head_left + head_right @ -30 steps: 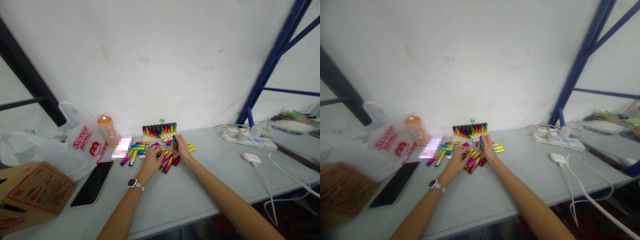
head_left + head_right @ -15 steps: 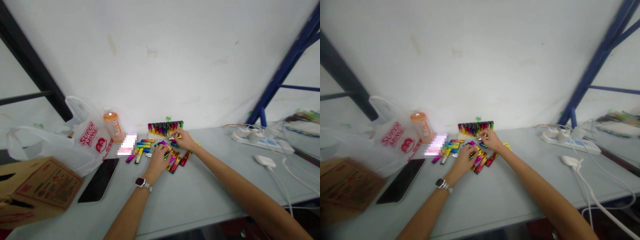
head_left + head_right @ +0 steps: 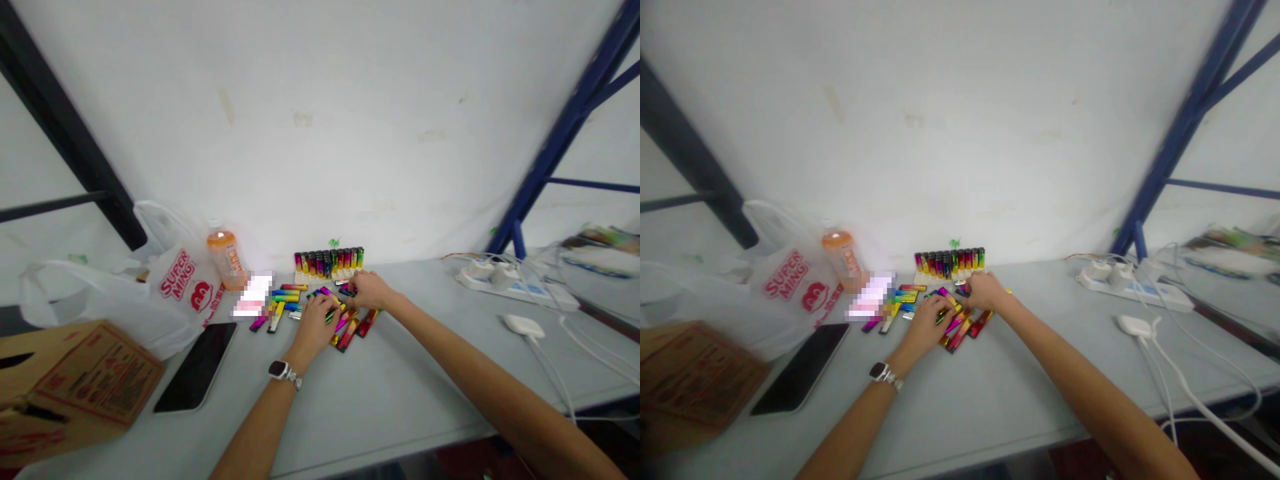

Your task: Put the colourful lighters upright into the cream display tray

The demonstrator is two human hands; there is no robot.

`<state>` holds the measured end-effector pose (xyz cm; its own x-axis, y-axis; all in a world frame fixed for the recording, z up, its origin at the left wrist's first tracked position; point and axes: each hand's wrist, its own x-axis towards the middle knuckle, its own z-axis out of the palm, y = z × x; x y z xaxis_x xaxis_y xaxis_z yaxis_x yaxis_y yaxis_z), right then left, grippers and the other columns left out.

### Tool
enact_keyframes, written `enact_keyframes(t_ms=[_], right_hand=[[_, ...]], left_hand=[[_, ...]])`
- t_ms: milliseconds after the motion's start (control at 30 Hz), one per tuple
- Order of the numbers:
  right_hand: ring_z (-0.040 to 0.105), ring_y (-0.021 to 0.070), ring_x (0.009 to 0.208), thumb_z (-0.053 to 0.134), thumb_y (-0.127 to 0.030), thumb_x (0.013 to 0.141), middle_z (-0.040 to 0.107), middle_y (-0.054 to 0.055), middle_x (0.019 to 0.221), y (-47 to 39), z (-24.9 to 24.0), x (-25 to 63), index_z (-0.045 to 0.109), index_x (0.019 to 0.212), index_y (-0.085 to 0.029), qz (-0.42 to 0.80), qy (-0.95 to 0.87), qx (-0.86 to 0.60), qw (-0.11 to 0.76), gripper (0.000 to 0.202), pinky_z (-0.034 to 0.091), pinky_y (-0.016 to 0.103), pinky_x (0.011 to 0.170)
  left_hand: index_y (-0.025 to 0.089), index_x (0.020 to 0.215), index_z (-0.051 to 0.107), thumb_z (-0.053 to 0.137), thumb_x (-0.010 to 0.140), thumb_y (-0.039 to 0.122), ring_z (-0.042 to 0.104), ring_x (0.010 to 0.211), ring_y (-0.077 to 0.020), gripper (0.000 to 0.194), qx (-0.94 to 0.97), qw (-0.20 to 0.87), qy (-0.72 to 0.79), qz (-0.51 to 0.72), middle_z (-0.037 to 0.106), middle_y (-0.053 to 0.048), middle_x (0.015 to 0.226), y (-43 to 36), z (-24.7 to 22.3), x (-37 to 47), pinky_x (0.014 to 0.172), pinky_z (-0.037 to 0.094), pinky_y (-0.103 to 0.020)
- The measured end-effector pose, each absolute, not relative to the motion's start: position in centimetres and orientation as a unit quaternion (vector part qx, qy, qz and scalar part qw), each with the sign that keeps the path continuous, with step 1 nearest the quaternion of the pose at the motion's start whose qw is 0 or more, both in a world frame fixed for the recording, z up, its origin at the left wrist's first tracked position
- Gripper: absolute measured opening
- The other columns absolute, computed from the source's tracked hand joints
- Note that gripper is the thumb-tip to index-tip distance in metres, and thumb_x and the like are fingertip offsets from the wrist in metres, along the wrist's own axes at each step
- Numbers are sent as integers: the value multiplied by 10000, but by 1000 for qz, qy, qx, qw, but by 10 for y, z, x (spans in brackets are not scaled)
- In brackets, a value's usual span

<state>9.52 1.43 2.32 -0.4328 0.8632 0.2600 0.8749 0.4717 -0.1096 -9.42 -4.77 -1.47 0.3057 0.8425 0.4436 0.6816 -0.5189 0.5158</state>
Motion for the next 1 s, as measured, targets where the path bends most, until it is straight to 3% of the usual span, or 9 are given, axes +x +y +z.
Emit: enact_keyframes(t_ms=[167,333,433,567,767,1000], right_hand=[[537,173,680,633,-361,818,634,51,748,18,23,101,589,719,-194,127,-804,-484,321,199,374,274,630],[561,167,662,518,-484,881,657,1,736,20,17,91,556,947,-221,365,-670,-402,505,274,439,274,637],[571,180,761,602,-473,822,653,10,781,32,18,88,614,905,-213,317,-644,-416,558,273,462,302,735],[558,191,825,672,-355,758,635,27,819,58,25,91,688,840,-195,186,-699,-466,510,180,448,328,814],[537,149,668,563,-199,791,608,-29,748,83,26,94,603,1142,-195,136,-758,-444,459,353,413,278,700],[493,138,609,586,-235,804,566,-55,653,93,18,96,646,1017,-205,149,-779,-426,435,223,377,254,650]], left_hand=[[210,839,673,549,911,255,587,962,-234,150,800,114,476,347,651,-70,994,-48,-13,-94,866,462,-401],[213,830,674,553,910,277,590,963,-235,159,797,112,481,348,658,-67,1000,-48,-13,-93,870,456,-406],[213,826,675,550,913,287,594,953,-230,170,797,111,477,355,654,-67,983,-48,-14,-94,866,460,-398],[216,848,688,542,924,308,593,951,-230,189,796,108,477,357,653,-69,971,-48,-15,-94,866,457,-398],[217,841,688,542,920,296,591,959,-232,184,794,114,480,355,661,-70,988,-47,-15,-94,872,454,-408],[222,818,680,566,897,261,590,963,-226,145,791,122,483,355,664,-58,989,-48,-15,-93,874,461,-402]])
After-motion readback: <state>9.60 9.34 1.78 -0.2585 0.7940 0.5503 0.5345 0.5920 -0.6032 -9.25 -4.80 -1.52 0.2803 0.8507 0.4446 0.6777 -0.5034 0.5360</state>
